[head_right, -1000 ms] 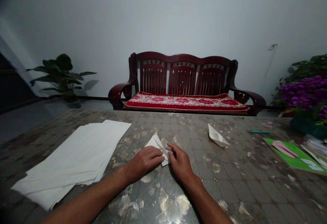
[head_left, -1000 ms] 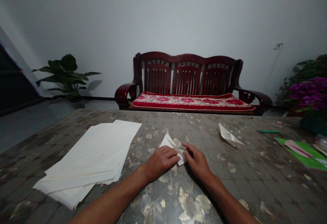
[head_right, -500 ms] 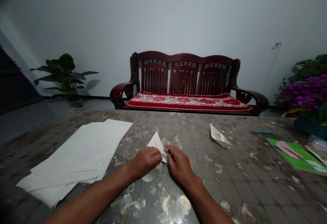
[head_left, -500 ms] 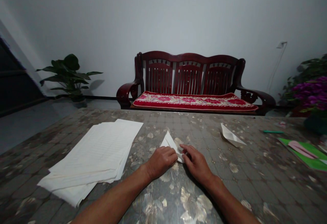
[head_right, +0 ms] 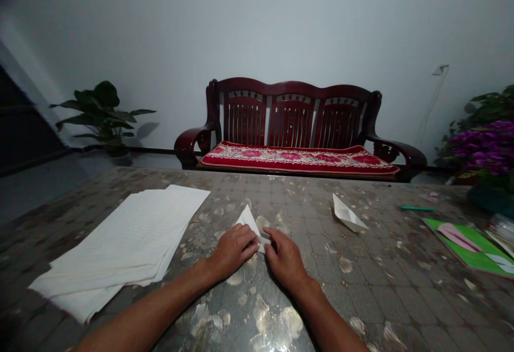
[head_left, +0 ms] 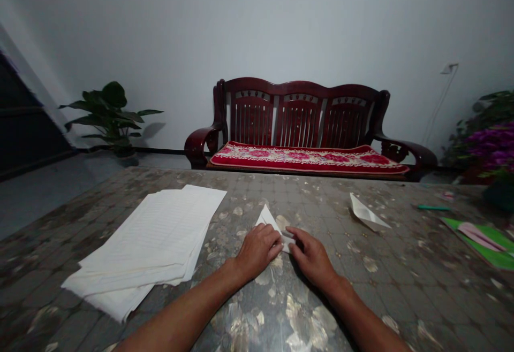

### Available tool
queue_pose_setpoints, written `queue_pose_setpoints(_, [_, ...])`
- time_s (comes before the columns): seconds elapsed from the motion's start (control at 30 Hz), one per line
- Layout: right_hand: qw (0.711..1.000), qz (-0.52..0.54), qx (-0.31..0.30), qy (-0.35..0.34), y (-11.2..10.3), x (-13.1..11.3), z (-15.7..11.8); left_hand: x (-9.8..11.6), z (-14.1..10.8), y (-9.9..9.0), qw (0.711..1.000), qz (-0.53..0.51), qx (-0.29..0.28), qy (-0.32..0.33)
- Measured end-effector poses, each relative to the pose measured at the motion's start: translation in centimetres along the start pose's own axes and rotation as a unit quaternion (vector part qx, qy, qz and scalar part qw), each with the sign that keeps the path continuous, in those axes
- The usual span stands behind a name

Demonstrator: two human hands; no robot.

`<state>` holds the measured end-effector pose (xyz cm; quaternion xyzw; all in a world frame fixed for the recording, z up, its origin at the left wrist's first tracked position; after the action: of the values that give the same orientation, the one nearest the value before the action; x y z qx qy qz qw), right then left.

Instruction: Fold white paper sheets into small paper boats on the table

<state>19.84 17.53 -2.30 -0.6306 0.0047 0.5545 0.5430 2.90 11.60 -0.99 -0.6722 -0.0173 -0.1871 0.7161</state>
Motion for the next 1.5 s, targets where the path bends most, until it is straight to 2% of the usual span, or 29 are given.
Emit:
queue_pose_setpoints(0.2, [1.000,0.000,0.002,-0.004,0.0,0.0,-0.1,0.5,0.1,0.1,0.998,-0.011,-0.011,-0.057])
queue_pose_setpoints(0.47, [0.999,-0.045,-0.011,-0.017,0.3,-0.4,-0.3,0.4,0.2,0.0,0.995,-0.044,-0.002,-0.085])
queue_pose_setpoints(0.63, [0.993,-0.115,-0.012,0.013,0.7,-0.9,-0.2,0.3,0.2,-0.2,0.993,-0.076,0.006,-0.092])
queue_pose_setpoints(0.83, [0.973,-0.220,-0.013,0.066,0.8,-1.7,-0.1,0.1,0.3,-0.2,0.992,-0.088,0.004,-0.088])
queue_pose_setpoints(0.93, [0.968,-0.241,-0.005,0.071,0.9,-2.0,-0.1,0.2,0.2,-0.1,0.996,-0.064,0.001,-0.069])
queue_pose_setpoints(1.2, [0.964,-0.257,-0.005,0.065,1.3,-1.7,-0.1,0.8,-1.4,0.0,0.998,0.035,-0.025,0.038])
queue_pose_setpoints(1.37, [0.966,-0.251,-0.017,0.066,1.2,-1.6,-0.2,1.4,-2.3,-0.5,0.991,0.110,-0.050,0.065])
queue_pose_setpoints(1.5, [0.962,-0.262,-0.026,0.075,1.2,-1.9,-0.3,1.7,-2.6,-1.0,0.988,0.122,-0.060,0.076])
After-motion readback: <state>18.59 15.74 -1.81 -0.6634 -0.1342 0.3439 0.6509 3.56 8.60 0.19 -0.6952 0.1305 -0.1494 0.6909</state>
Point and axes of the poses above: each hand's wrist, its own z-axis towards the middle knuckle, its own y-axis out of the palm, x = y × z, the point moved 2 cm from there along z, towards the middle knuckle, and after that the axes turned 13 degrees about -x, right-handed, at the moved point
